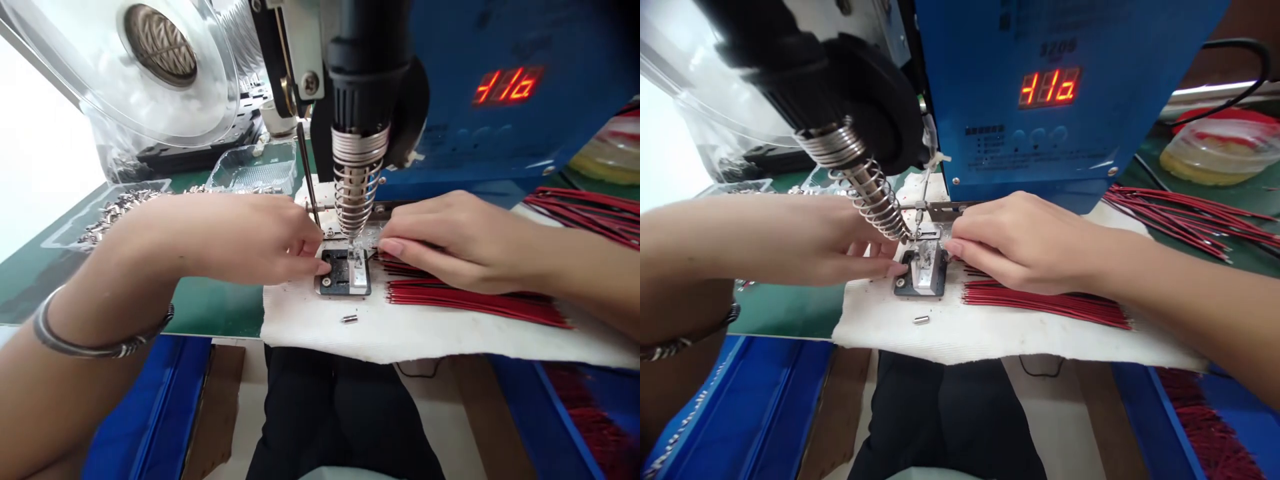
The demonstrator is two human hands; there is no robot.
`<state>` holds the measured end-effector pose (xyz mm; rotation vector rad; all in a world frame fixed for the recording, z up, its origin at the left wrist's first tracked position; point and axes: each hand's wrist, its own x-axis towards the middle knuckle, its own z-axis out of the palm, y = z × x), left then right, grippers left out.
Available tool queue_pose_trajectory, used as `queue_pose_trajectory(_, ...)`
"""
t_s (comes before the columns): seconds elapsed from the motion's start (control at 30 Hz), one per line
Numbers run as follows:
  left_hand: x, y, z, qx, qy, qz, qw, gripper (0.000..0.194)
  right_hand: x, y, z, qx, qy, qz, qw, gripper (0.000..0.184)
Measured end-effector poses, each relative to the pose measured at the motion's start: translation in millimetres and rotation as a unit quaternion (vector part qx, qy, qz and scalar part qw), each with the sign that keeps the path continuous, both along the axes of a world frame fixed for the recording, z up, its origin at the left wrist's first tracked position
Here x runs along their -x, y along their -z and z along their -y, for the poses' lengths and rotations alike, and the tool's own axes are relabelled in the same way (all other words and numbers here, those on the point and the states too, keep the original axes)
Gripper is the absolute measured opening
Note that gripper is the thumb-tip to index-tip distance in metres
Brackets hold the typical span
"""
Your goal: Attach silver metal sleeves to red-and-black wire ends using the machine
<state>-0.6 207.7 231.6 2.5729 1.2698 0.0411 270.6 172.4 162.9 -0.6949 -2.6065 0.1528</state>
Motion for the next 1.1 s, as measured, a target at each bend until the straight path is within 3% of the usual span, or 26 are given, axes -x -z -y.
queue_pose_trajectory(0.07, 13, -0.5, 5, 0.059, 0.098, -0.059, 0.992, 0.031, 0, -2.5, 2, -0.023, -0.007, -0.017, 1.000, 0.037)
queue_pose_trajectory(0.13, 25, 4.3, 22, 0.038, 0.121, -0.010, 0.992, 0.031, -1, -3.5, 3, -0.048, -0.012, -0.026, 0.998, 0.028)
queue_pose_trajectory(0.27, 31, 33.5, 76, -0.062, 0.018, 0.119, 0.991, 0.018, -3, -0.7, 3, -0.096, -0.013, -0.040, 0.994, 0.020)
queue_pose_trajectory(0.33, 27, 52.2, 99, -0.071, -0.028, 0.145, 0.987, 0.006, -4, 2.3, 2, -0.118, -0.016, -0.042, 0.992, 0.021)
queue_pose_trajectory(0.43, 19, 72.6, 118, -0.087, -0.061, 0.190, 0.976, 0.006, -4, 6.5, 0, -0.138, -0.034, -0.034, 0.989, 0.021)
queue_pose_trajectory(0.5, 14, 78.1, 122, -0.091, -0.076, 0.200, 0.973, 0.007, -4, 8.2, -1, -0.138, -0.049, -0.029, 0.989, 0.022)
queue_pose_trajectory(0.67, 8, 75.3, 121, -0.084, -0.097, 0.178, 0.976, 0.006, -5, 8.4, -2, -0.138, -0.067, -0.018, 0.988, 0.023)
queue_pose_trajectory(0.8, 5, 71.9, 120, -0.101, -0.076, 0.148, 0.981, 0.003, -7, 6.8, -2, -0.151, -0.063, -0.017, 0.986, 0.026)
queue_pose_trajectory(0.97, 1, 67.9, 118, -0.174, 0.017, 0.052, 0.983, 0.016, -7, 5.3, -3, -0.152, -0.059, -0.020, 0.986, 0.024)
queue_pose_trajectory(1.1, -4, 63.7, 117, -0.257, 0.094, -0.035, 0.961, 0.023, -6, 5.4, -3, -0.152, -0.060, -0.016, 0.986, 0.025)
